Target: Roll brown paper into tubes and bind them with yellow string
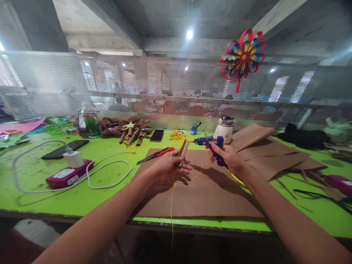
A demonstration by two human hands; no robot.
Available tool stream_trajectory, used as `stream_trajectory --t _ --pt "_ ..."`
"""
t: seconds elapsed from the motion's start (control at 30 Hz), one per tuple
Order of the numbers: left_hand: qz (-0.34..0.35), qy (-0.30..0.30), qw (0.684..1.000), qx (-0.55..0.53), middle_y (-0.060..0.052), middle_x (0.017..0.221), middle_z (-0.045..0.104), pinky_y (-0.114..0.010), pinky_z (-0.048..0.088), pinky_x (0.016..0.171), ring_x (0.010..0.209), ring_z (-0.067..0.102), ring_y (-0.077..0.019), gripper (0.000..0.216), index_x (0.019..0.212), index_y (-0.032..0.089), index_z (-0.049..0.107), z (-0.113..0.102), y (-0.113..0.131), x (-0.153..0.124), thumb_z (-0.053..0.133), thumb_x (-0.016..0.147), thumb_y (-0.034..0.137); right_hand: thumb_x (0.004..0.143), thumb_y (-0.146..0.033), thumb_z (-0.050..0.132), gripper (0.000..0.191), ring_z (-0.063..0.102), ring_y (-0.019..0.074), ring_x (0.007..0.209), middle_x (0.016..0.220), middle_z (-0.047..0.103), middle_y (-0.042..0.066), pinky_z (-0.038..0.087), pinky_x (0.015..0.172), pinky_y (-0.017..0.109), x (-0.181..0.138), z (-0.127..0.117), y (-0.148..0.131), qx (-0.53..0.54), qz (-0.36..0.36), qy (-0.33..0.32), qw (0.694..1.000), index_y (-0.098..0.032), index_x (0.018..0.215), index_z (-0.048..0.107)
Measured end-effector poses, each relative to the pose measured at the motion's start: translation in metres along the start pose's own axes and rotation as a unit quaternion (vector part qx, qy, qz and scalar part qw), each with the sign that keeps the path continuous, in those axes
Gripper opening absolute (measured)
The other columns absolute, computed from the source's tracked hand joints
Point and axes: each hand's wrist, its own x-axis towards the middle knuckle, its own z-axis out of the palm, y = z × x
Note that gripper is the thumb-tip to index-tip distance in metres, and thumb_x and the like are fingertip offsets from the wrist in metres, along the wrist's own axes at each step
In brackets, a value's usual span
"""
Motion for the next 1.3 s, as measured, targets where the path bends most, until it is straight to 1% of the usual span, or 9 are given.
stream_trajectory --t 0.13,0.3,0.43,0.57,0.77,0.9,1.07,1.17,1.3 --pt "0.005 -0.004 1.0 -0.003 -0.011 0.085 0.064 -0.034 0.057 0.065 0.071 0.067 -0.0184 0.01 0.094 0.011 0.048 -0.001 -0.0009 0.0004 0.048 0.085 0.008 0.078 -0.052 0.059 0.038 0.05 0.0094 0.053 0.064 0.051 -0.001 0.04 0.053 0.024 0.0007 0.0003 0.0009 0.001 -0.007 0.011 1.0 -0.016 0.069 0.054" --pt "-0.016 -0.019 1.0 0.002 -0.012 0.083 0.064 -0.038 0.057 0.065 0.069 0.066 -0.0189 0.006 0.092 0.011 0.048 0.0003 0.0006 -0.0007 0.048 0.086 0.01 0.079 -0.051 0.058 0.037 0.05 0.0094 0.053 0.065 0.052 0.0 0.041 0.055 0.024 0.0019 0.0005 0.0037 0.006 -0.005 -0.003 1.0 -0.016 0.069 0.055" --pt "-0.001 -0.009 1.0 0.001 -0.012 0.087 0.064 -0.035 0.057 0.065 0.07 0.067 -0.0183 0.01 0.094 0.012 0.047 0.0015 0.0011 -0.0007 0.049 0.085 0.008 0.077 -0.053 0.059 0.038 0.05 0.0096 0.053 0.065 0.053 0.0 0.041 0.055 0.024 0.0008 0.0011 0.003 0.004 0.002 0.001 1.0 -0.016 0.068 0.055" --pt "0.0 -0.005 1.0 -0.006 -0.012 0.089 0.064 -0.035 0.057 0.065 0.07 0.067 -0.0185 0.009 0.093 0.012 0.047 0.0014 0.0012 -0.0008 0.047 0.086 0.008 0.077 -0.053 0.06 0.039 0.052 0.0096 0.053 0.065 0.053 0.0 0.04 0.054 0.024 -0.0011 0.0012 0.0018 0.003 0.013 -0.016 1.0 -0.015 0.068 0.056" --pt "-0.001 0.002 1.0 -0.003 -0.012 0.088 0.064 -0.032 0.056 0.063 0.069 0.067 -0.0178 0.009 0.094 0.01 0.05 0.0013 0.0034 -0.0017 0.046 0.086 0.008 0.077 -0.048 0.062 0.035 0.049 0.0092 0.054 0.068 0.053 0.0 0.043 0.054 0.024 -0.004 0.0025 -0.0002 0.038 0.038 -0.054 0.997 -0.014 0.083 0.061" --pt "0.002 -0.004 1.0 -0.006 -0.013 0.088 0.064 -0.03 0.056 0.062 0.068 0.068 -0.0176 0.01 0.095 0.01 0.05 -0.0009 0.0035 -0.0002 0.046 0.086 0.007 0.076 -0.049 0.063 0.036 0.049 0.0094 0.055 0.066 0.053 0.0 0.044 0.053 0.024 -0.0065 0.0051 -0.0038 0.041 0.054 -0.071 0.995 -0.013 0.083 0.062" --pt "0.01 -0.007 1.0 -0.011 -0.012 0.086 0.064 -0.028 0.057 0.061 0.068 0.067 -0.0169 0.008 0.093 0.009 0.05 -0.0017 0.003 0.0003 0.048 0.086 0.006 0.076 -0.049 0.063 0.038 0.049 0.0099 0.055 0.065 0.052 0.001 0.043 0.052 0.024 -0.0074 0.0057 -0.0053 0.034 0.056 -0.083 0.994 -0.012 0.085 0.063" --pt "0.01 -0.008 1.0 -0.009 -0.012 0.086 0.064 -0.028 0.057 0.061 0.068 0.067 -0.017 0.009 0.093 0.009 0.051 -0.0011 0.0027 0.0003 0.047 0.086 0.006 0.076 -0.049 0.062 0.037 0.05 0.0097 0.054 0.066 0.053 0.001 0.043 0.052 0.023 -0.0059 0.0052 -0.0041 0.032 0.047 -0.071 0.996 -0.013 0.083 0.062" --pt "0.013 -0.014 1.0 -0.015 -0.013 0.086 0.064 -0.03 0.057 0.062 0.067 0.067 -0.0171 0.008 0.093 0.009 0.05 0.0001 0.0017 0.0004 0.047 0.086 0.006 0.074 -0.051 0.063 0.036 0.051 0.0098 0.053 0.066 0.055 0.001 0.041 0.052 0.023 -0.0027 0.0045 -0.003 0.035 0.035 -0.021 0.999 -0.015 0.074 0.059"
